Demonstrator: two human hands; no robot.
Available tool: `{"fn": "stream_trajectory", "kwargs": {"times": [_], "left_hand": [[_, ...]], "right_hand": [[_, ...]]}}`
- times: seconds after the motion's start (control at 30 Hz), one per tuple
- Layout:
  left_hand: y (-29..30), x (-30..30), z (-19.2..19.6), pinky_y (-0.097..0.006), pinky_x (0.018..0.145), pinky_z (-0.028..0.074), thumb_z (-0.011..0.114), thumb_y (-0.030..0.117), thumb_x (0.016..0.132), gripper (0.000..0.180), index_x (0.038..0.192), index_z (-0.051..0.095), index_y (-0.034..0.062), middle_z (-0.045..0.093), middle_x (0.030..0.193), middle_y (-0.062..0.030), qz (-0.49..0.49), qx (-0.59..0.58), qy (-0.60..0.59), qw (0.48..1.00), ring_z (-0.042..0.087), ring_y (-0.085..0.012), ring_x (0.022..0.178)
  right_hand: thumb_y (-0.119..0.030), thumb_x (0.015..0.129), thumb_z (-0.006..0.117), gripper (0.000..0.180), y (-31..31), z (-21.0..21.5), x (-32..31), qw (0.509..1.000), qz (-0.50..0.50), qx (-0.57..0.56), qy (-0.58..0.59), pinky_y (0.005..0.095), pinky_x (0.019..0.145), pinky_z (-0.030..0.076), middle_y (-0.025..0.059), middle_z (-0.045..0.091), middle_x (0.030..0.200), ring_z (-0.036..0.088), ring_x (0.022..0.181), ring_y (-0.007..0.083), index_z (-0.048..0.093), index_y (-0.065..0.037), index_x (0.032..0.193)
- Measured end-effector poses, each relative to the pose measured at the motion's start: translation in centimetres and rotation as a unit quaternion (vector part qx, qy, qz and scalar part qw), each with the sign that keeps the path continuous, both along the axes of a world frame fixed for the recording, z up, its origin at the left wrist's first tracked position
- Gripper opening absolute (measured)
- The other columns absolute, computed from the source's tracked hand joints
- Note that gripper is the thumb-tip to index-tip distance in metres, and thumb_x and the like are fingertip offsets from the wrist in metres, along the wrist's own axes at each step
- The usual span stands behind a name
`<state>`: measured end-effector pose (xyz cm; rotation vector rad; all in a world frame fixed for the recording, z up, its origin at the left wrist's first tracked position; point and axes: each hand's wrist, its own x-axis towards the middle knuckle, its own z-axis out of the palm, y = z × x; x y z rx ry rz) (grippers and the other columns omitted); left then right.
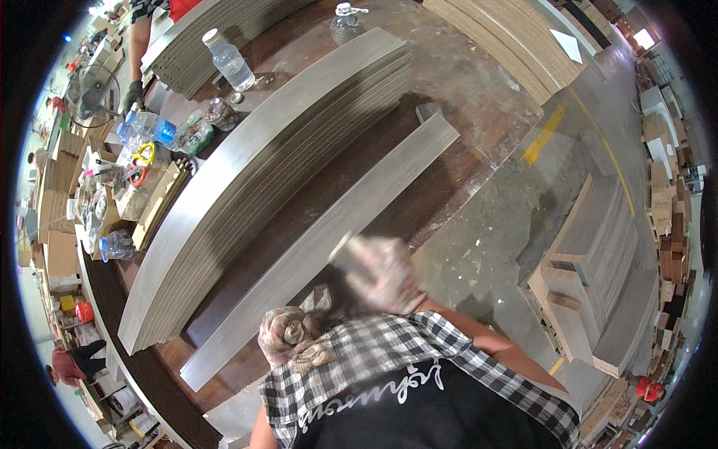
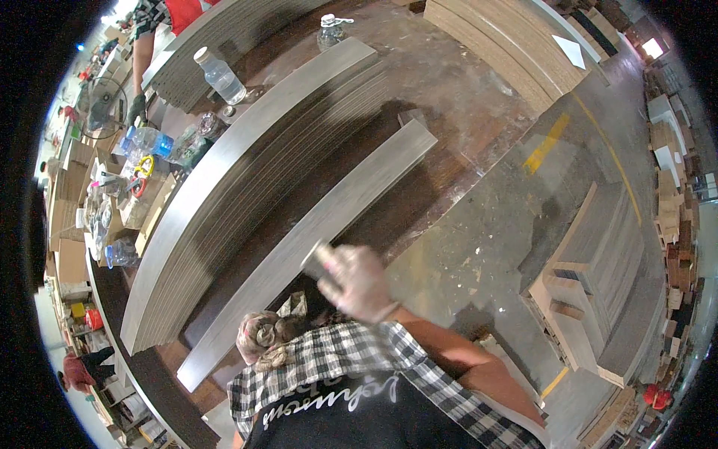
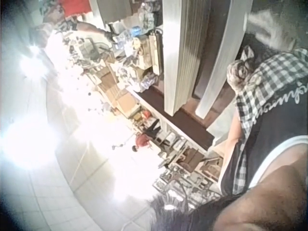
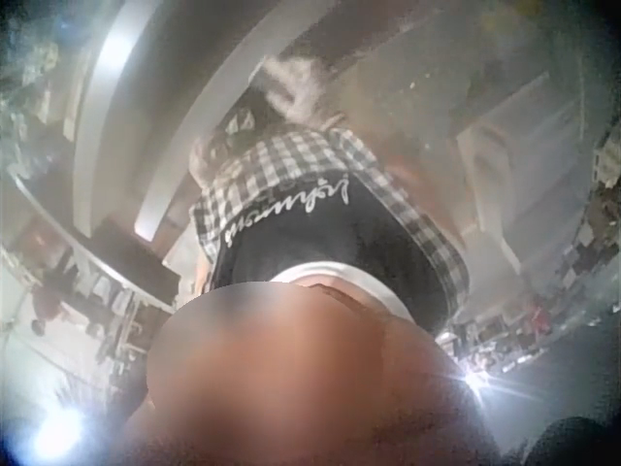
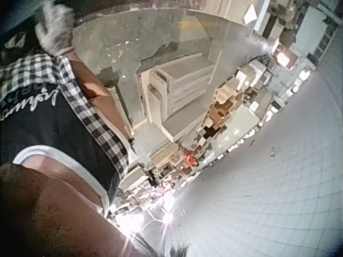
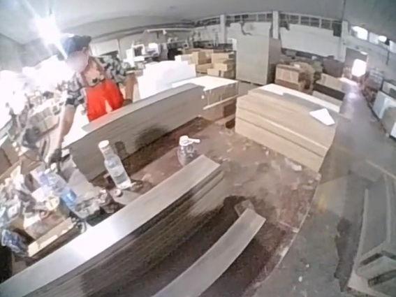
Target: The person sands the edges and surfaces of long wooden panels using a sanding block by hand and wipes them down with a cloth. The person moves panels from a stack to the workspace, applies the sanding block to several sides of the panels, and wipes away dust before moving the panels aside.
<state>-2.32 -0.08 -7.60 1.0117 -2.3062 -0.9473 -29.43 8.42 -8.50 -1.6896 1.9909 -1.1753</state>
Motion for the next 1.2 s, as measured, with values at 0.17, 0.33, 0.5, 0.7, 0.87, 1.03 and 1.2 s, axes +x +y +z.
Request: {"fn": "stream_trajectory", "kwargs": {"times": [0.17, 0.33, 0.5, 0.7, 0.87, 1.03, 1.2], "left_hand": [[0.0, -0.2, 0.5, -0.038, 0.077, 0.053, 0.079, 0.05, 0.07, 0.052, 0.093, 0.066, 0.0054, 0.071, 0.094, -0.0111, 0.019, -0.022, 0.111, 0.993, 0.067, -0.0288, 0.087], [-1.6, -1.1, 4.8, -0.041, 0.085, 0.05, 0.071, 0.052, 0.077, 0.058, 0.105, 0.065, 0.001, 0.064, 0.106, -0.014, 0.157, -0.095, 0.143, 0.973, 0.061, -0.03, 0.098], [-3.3, -3.5, 3.1, -0.05, 0.105, 0.04, 0.084, 0.016, 0.064, 0.066, 0.127, 0.063, 0.012, 0.058, 0.134, -0.0107, 0.068, -0.14, -0.078, 0.985, 0.049, -0.0348, 0.127], [-3.4, 8.0, -2.5, -0.058, 0.115, 0.026, 0.078, 0.02, 0.069, 0.065, 0.13, 0.06, 0.0149, 0.055, 0.139, -0.0106, 0.196, -0.207, -0.184, 0.941, 0.043, -0.0369, 0.136], [-6.7, 27.7, -1.6, -0.045, 0.083, 0.053, 0.069, 0.007, 0.077, 0.013, 0.09, 0.073, 0.0057, 0.07, 0.09, -0.011, 0.346, -0.337, -0.112, 0.868, 0.067, -0.0271, 0.089], [-5.8, 34.6, 3.4, -0.031, 0.082, 0.059, 0.057, 0.012, 0.098, 0.031, 0.125, 0.058, -0.0035, 0.068, 0.117, -0.0147, 0.476, -0.001, 0.369, 0.798, 0.069, -0.0199, 0.099], [-5.9, 24.0, -0.4, -0.042, 0.104, 0.046, 0.073, 0.01, 0.074, 0.03, 0.103, 0.066, 0.0091, 0.068, 0.11, -0.0107, 0.208, -0.265, 0.074, 0.939, 0.059, -0.0326, 0.118]], "right_hand": [[-0.021, 0.076, 0.075, 0.058, 0.0, 1.2, -4.0, 0.977, -0.163, -0.088, 0.103, 0.0418, 0.084, 0.048, 0.0139, 0.058, 0.103, 0.055, 0.098, 0.0277, 0.059, -0.003, 0.129], [-0.002, 0.081, 0.073, 0.058, -2.5, 2.5, -5.6, 0.939, -0.203, -0.157, -0.23, 0.0379, 0.102, 0.042, 0.0114, 0.054, 0.122, 0.052, 0.114, 0.0235, 0.052, -0.001, 0.135], [-0.005, 0.089, 0.067, 0.057, -8.8, 1.1, 5.5, 0.907, -0.049, -0.172, -0.382, 0.0361, 0.116, 0.031, 0.0121, 0.05, 0.14, 0.045, 0.132, 0.0202, 0.045, 0.002, 0.141], [-0.013, 0.097, 0.061, 0.053, -11.6, -1.5, 8.1, 0.943, -0.103, -0.128, -0.29, 0.0366, 0.111, 0.038, 0.0119, 0.049, 0.141, 0.048, 0.127, 0.0217, 0.042, 0.002, 0.143], [-0.009, 0.096, 0.062, 0.051, -11.5, -2.4, 7.2, 0.959, -0.076, -0.12, -0.246, 0.0335, 0.107, 0.041, 0.0111, 0.055, 0.135, 0.054, 0.119, 0.0194, 0.043, 0.002, 0.142], [-0.004, 0.094, 0.062, 0.052, -12.0, -2.8, 7.6, 0.966, -0.114, -0.146, -0.18, 0.0348, 0.11, 0.037, 0.0104, 0.052, 0.139, 0.049, 0.125, 0.0203, 0.043, 0.001, 0.143], [-0.003, 0.093, 0.064, 0.054, -12.1, -3.4, 7.0, 0.954, -0.117, -0.123, -0.245, 0.0328, 0.104, 0.042, 0.0093, 0.052, 0.135, 0.051, 0.118, 0.0176, 0.045, -0.001, 0.143]]}}
